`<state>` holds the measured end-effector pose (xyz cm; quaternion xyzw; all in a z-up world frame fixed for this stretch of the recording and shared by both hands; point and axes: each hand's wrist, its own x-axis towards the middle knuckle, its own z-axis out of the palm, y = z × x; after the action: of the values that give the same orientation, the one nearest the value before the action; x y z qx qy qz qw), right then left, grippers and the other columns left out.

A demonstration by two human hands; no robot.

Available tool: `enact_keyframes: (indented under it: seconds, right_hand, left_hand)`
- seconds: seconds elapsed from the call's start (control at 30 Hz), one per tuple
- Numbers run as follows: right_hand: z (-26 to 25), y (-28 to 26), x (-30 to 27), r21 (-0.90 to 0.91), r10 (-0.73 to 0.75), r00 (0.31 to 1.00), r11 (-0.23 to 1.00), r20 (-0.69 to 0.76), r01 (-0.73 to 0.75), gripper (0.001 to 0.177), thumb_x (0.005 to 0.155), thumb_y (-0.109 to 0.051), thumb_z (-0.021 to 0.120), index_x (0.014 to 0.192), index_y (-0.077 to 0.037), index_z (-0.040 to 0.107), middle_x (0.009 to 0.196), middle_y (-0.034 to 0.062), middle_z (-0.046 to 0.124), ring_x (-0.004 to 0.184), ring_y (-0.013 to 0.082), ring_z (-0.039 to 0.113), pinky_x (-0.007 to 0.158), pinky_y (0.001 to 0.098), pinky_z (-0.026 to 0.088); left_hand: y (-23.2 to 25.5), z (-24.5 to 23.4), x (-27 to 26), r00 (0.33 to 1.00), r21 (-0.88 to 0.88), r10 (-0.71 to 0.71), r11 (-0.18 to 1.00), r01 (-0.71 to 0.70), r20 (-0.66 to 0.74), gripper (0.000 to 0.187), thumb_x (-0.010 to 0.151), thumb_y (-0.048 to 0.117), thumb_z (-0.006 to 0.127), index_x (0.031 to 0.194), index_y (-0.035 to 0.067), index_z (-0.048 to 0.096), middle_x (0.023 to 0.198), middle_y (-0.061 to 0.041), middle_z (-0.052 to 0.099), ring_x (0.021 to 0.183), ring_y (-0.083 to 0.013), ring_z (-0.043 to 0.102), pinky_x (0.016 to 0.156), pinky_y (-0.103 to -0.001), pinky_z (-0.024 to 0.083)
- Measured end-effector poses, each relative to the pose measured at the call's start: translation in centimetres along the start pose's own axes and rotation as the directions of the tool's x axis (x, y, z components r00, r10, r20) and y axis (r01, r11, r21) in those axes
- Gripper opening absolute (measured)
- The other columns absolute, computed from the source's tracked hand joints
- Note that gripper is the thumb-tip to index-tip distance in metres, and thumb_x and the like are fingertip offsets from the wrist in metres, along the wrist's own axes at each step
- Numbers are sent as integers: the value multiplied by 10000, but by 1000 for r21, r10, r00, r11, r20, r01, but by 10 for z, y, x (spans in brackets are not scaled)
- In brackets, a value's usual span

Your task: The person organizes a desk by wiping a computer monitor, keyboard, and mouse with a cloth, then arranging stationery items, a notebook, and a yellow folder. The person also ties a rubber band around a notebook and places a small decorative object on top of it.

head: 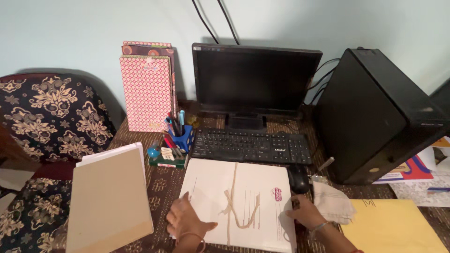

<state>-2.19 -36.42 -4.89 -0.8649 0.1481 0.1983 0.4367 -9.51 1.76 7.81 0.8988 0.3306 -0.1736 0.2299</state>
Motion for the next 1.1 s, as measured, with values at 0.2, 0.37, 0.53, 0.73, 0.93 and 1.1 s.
enact_keyframes:
  seconds: [0.2, 0.37, 0.53, 0.73, 0.93, 1.1]
  right_hand:
    - [-1, 5, 10, 115, 125, 992, 986, -28, -121, 533, 798, -111, 801, 1291, -57, 604, 1025, 160, 745, 855, 258, 713, 694, 381, 590]
    - [-3, 21, 8, -26, -67, 962, 998, -264, 62, 503, 698, -157, 819, 1164, -30, 674, 987, 135, 774, 861, 267, 756, 754, 384, 600]
    - [-11, -10, -2, -74, 64, 805, 988, -589, -133, 676, 717, -253, 905, 1196, 45, 533, 1160, 247, 630, 1016, 404, 676, 865, 466, 552]
    - [-13, -60, -12, -208, -32, 730, 966, -682, -151, 848, 692, -372, 927, 1244, 71, 460, 1286, 265, 491, 1158, 442, 578, 939, 487, 532]
    - [-6, -67, -11, -221, 3, 748, 955, -664, -200, 792, 723, -429, 870, 1222, 58, 493, 1319, 228, 484, 1192, 425, 574, 931, 501, 549]
    - [-17, -31, -2, -348, -67, 658, 886, -750, -306, 716, 705, -431, 800, 1224, -14, 538, 1310, 203, 488, 1294, 385, 458, 1044, 547, 407]
  left_hand:
    - [4, 7, 7, 997, -35, -55, 998, 53, -53, 1377, 490, 407, 1065, 1570, 423, 211, 1592, -31, 248, 1437, -308, 265, 1132, -513, 333]
    - [10, 10, -2, 1000, 8, 1, 1000, -1, -8, 1327, 541, 439, 1047, 1568, 423, 208, 1601, -20, 206, 1442, -304, 244, 1134, -517, 315]
    - [18, 8, 1, 998, 225, 6, 974, -21, 68, 1287, 635, 610, 948, 1613, 358, 150, 1647, -82, 163, 1459, -313, 244, 1064, -531, 392]
    - [32, 7, 9, 989, 451, 58, 885, -114, 138, 1352, 703, 709, 865, 1644, 130, 86, 1671, -82, 132, 1486, -351, 197, 998, -557, 476]
    - [44, -4, 9, 978, 523, 48, 839, -150, 204, 1287, 699, 724, 854, 1595, 37, 234, 1593, -86, 231, 1430, -348, 269, 920, -548, 560]
    - [54, -13, 5, 968, 589, 53, 786, -191, 243, 1184, 695, 768, 823, 1503, -4, 433, 1523, -132, 292, 1367, -353, 341, 891, -577, 575]
